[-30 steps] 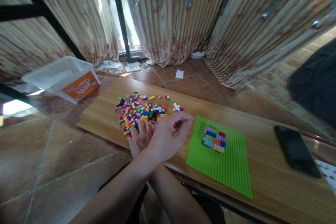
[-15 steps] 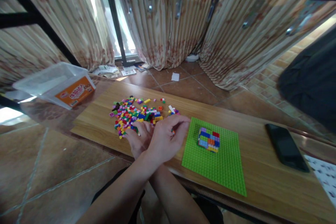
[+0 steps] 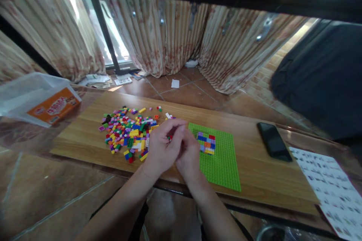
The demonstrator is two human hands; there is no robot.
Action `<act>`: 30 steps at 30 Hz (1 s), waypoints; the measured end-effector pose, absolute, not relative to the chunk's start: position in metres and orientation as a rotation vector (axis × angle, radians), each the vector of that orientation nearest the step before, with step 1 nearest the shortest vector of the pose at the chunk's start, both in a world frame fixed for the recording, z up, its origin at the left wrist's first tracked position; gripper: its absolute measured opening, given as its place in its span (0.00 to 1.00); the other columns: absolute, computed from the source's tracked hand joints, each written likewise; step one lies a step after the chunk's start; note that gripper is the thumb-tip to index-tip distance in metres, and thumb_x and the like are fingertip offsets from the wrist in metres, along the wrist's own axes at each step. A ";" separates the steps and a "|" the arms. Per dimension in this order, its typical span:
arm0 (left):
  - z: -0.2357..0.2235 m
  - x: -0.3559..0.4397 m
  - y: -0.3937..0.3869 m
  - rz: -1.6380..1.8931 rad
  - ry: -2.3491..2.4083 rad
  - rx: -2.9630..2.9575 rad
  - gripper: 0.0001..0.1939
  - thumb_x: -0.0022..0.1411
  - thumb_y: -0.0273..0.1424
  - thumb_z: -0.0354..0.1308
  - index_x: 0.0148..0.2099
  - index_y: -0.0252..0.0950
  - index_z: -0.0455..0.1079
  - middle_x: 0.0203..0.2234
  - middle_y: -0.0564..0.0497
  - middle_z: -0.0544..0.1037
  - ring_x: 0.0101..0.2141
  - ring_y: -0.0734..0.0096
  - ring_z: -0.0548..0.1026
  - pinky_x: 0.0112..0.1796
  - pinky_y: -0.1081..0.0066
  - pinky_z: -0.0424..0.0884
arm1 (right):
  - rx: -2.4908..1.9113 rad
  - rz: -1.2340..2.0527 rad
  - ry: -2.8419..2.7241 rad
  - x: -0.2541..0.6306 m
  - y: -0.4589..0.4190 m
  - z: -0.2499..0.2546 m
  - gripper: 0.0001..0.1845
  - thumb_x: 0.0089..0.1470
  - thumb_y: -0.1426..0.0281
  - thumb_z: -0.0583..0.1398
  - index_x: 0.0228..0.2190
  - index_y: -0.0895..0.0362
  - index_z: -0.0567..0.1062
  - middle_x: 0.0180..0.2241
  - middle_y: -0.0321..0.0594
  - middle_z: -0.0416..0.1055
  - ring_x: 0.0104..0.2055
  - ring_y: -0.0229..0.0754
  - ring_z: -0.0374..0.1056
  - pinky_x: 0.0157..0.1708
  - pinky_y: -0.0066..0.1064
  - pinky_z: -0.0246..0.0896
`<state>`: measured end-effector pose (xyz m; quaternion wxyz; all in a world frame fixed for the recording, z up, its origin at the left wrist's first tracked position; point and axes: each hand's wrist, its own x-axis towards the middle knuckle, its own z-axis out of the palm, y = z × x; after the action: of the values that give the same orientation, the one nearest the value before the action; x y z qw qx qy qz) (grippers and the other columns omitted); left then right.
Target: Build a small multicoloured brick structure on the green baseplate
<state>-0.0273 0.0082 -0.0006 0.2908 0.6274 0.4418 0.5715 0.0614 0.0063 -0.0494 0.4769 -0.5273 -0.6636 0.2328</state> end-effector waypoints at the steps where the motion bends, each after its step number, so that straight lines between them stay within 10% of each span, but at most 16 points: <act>1: -0.003 -0.026 0.011 1.503 1.185 1.619 0.08 0.64 0.29 0.53 0.41 0.37 0.73 0.34 0.49 0.80 0.34 0.72 0.77 0.37 0.72 0.72 | -1.307 0.567 -1.550 0.075 0.006 -0.047 0.15 0.59 0.61 0.54 0.36 0.54 0.78 0.34 0.41 0.75 0.35 0.43 0.71 0.36 0.38 0.70; 14: -0.030 0.010 0.031 0.752 1.496 1.927 0.15 0.57 0.24 0.56 0.48 0.33 0.72 0.41 0.44 0.78 0.33 0.67 0.76 0.38 0.66 0.72 | -1.405 0.932 -0.764 0.179 -0.012 -0.057 0.18 0.39 0.58 0.68 0.30 0.58 0.77 0.27 0.40 0.78 0.26 0.41 0.74 0.25 0.33 0.71; 30: -0.043 0.020 0.036 0.564 1.412 2.041 0.21 0.58 0.26 0.58 0.55 0.33 0.69 0.45 0.42 0.77 0.37 0.64 0.77 0.42 0.63 0.73 | -1.586 0.581 -1.529 0.195 -0.008 -0.063 0.13 0.56 0.72 0.56 0.41 0.56 0.78 0.41 0.45 0.78 0.43 0.46 0.73 0.47 0.41 0.66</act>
<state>0.0200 0.0365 -0.0430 0.2937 0.7665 0.5304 0.2119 0.1950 -0.0080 -0.0632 0.4184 -0.6323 -0.6094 0.2317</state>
